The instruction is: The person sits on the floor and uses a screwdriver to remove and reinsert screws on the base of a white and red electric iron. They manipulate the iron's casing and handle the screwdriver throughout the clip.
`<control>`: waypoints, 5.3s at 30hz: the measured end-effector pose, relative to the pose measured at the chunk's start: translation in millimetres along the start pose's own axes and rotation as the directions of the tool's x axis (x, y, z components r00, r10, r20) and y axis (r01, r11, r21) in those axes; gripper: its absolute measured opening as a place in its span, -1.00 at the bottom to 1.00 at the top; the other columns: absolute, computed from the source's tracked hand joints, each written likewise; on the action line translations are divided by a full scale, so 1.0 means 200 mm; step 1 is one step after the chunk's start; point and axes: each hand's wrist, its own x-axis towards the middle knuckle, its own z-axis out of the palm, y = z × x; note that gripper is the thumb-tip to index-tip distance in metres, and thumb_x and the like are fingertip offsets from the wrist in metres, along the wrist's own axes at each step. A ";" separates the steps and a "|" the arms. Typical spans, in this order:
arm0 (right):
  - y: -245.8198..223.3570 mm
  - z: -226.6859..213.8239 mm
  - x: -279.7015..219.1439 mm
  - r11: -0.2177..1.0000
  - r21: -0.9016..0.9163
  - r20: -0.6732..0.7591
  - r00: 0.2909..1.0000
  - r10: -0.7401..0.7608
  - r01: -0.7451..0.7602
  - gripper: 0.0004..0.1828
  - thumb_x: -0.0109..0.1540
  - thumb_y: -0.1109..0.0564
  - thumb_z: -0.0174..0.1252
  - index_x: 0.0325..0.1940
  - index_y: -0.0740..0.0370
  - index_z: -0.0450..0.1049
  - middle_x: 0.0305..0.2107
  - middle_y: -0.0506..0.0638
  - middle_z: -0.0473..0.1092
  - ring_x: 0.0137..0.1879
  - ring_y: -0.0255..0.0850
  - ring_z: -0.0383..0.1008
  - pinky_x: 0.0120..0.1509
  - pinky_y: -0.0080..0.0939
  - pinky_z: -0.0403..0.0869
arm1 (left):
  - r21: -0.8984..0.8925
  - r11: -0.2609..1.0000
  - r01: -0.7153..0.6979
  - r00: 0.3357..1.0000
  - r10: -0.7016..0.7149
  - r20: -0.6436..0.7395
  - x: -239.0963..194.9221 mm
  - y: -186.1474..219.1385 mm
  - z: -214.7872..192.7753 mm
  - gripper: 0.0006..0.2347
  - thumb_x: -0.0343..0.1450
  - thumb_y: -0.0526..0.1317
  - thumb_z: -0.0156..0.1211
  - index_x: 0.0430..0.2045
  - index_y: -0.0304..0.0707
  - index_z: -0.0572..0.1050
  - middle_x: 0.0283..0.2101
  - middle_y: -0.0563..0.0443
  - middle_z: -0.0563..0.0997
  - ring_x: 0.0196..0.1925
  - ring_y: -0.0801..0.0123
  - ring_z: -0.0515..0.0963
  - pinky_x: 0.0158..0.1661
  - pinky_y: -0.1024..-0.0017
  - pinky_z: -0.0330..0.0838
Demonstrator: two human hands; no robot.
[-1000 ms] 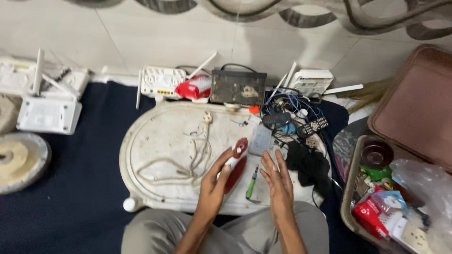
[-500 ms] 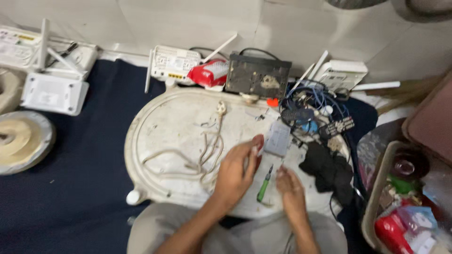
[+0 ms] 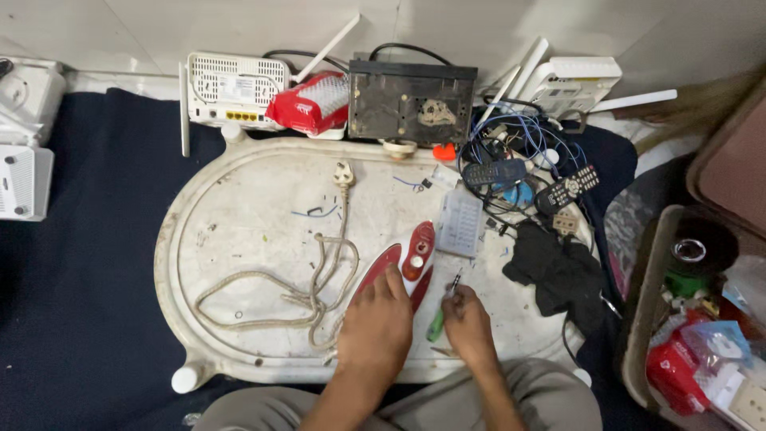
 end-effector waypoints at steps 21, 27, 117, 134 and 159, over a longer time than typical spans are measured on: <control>-0.31 -0.18 -0.04 0.435 0.840 0.334 0.941 0.055 -0.324 -0.73 0.34 -0.10 0.08 0.00 0.07 0.46 -0.29 -0.23 0.42 -0.21 -0.42 0.37 -0.33 -0.32 0.20 | -0.674 0.738 -0.002 0.994 -0.074 -0.084 -0.12 0.00 -0.15 -0.51 0.30 -0.26 0.26 0.07 -0.40 0.20 -0.15 -0.52 0.59 -0.21 -0.38 0.60 -0.20 -0.09 0.46; -0.31 -0.17 -0.07 0.411 0.874 0.295 0.955 -0.025 -0.259 -0.76 0.37 -0.11 0.08 -0.04 0.04 0.44 -0.34 -0.25 0.37 -0.31 -0.47 0.31 -0.47 -0.40 0.11 | -0.635 0.765 -0.107 0.951 -0.108 -0.291 -0.09 0.03 -0.17 -0.48 0.37 -0.08 0.34 0.13 -0.40 0.30 -0.09 -0.44 0.62 -0.19 -0.22 0.66 -0.28 0.05 0.53; -0.31 -0.15 -0.07 0.783 0.585 -0.047 0.973 -0.228 0.212 -0.62 0.37 0.12 0.16 0.26 0.24 0.50 -0.01 -0.08 0.51 0.01 -0.48 0.43 0.07 -0.45 0.43 | -0.264 0.960 -0.096 0.859 -0.054 -0.510 0.03 0.13 -0.04 -0.59 0.35 -0.13 0.34 0.10 -0.19 0.55 -0.19 -0.04 0.57 -0.15 0.10 0.49 -0.22 0.25 0.47; -0.21 -0.08 -0.07 0.576 0.814 0.140 0.987 -0.075 -0.072 -0.58 0.41 0.05 0.04 0.30 0.27 0.47 -0.04 -0.01 0.51 -0.01 -0.27 0.42 0.06 -0.27 0.39 | -0.045 0.928 -0.369 0.728 0.259 -0.635 -0.01 0.11 0.03 -0.64 0.36 -0.25 0.18 0.05 -0.32 0.44 0.13 -0.20 0.50 0.22 0.00 0.45 0.18 0.11 0.37; -0.65 0.24 -0.65 0.744 -0.293 0.158 0.798 -0.582 0.600 -0.45 0.24 -0.15 0.26 0.26 0.01 0.39 0.16 -0.02 0.41 0.30 0.01 0.39 0.31 0.15 0.27 | -0.732 0.590 -0.340 0.870 -0.098 -0.483 -0.28 -0.14 -0.42 -0.79 0.39 -0.21 0.39 -0.26 -0.38 0.59 -0.34 -0.11 0.57 -0.31 0.24 0.60 -0.28 0.37 0.47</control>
